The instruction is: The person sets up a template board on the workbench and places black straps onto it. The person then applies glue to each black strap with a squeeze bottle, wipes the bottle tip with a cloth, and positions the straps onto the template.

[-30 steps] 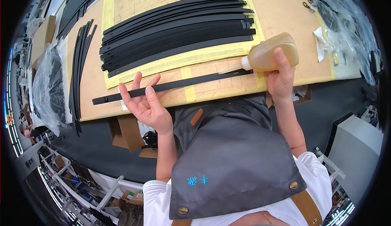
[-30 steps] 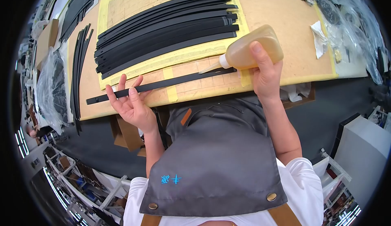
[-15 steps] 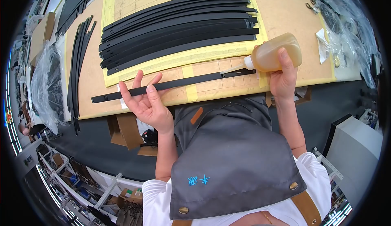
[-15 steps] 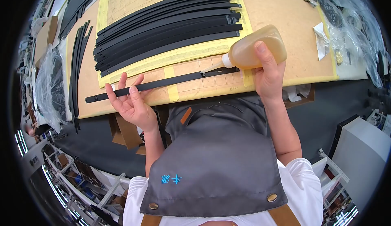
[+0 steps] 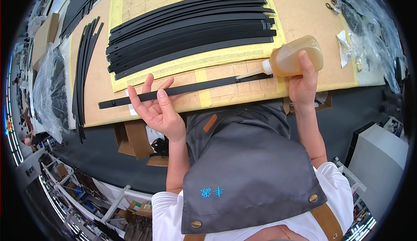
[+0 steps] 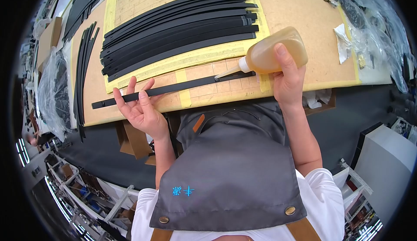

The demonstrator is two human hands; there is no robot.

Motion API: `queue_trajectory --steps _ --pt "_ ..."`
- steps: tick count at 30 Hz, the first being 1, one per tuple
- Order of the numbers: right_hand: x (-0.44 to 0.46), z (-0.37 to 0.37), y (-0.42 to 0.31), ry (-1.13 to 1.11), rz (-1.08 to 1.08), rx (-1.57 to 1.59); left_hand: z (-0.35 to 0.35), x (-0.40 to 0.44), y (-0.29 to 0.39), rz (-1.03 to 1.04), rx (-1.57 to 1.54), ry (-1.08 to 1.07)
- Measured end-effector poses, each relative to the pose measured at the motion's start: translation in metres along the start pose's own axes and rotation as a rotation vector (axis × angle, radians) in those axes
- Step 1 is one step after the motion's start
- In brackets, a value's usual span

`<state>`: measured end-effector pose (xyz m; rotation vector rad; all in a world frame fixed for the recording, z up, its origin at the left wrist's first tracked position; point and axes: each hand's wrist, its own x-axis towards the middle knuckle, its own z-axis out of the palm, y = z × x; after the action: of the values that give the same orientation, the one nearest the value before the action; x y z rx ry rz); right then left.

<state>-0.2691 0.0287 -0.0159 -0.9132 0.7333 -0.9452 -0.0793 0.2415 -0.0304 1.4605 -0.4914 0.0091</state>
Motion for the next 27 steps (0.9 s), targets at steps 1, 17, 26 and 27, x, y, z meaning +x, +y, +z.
queue_trajectory --steps 1,17,26,27 --pt "0.0 0.001 0.0 0.008 -0.003 -0.003 0.0 0.0 0.0 0.0 -0.002 0.0" --pt "0.028 -0.044 -0.024 0.052 0.099 0.544 -0.003 0.066 0.032 -0.12 -0.303 0.0" --pt "0.018 -0.072 -0.039 0.153 -0.016 0.39 0.001 0.069 0.048 -0.125 -0.246 0.003" --pt "0.016 -0.074 -0.039 0.155 -0.008 0.382 -0.002 0.062 0.044 -0.142 -0.239 0.011"
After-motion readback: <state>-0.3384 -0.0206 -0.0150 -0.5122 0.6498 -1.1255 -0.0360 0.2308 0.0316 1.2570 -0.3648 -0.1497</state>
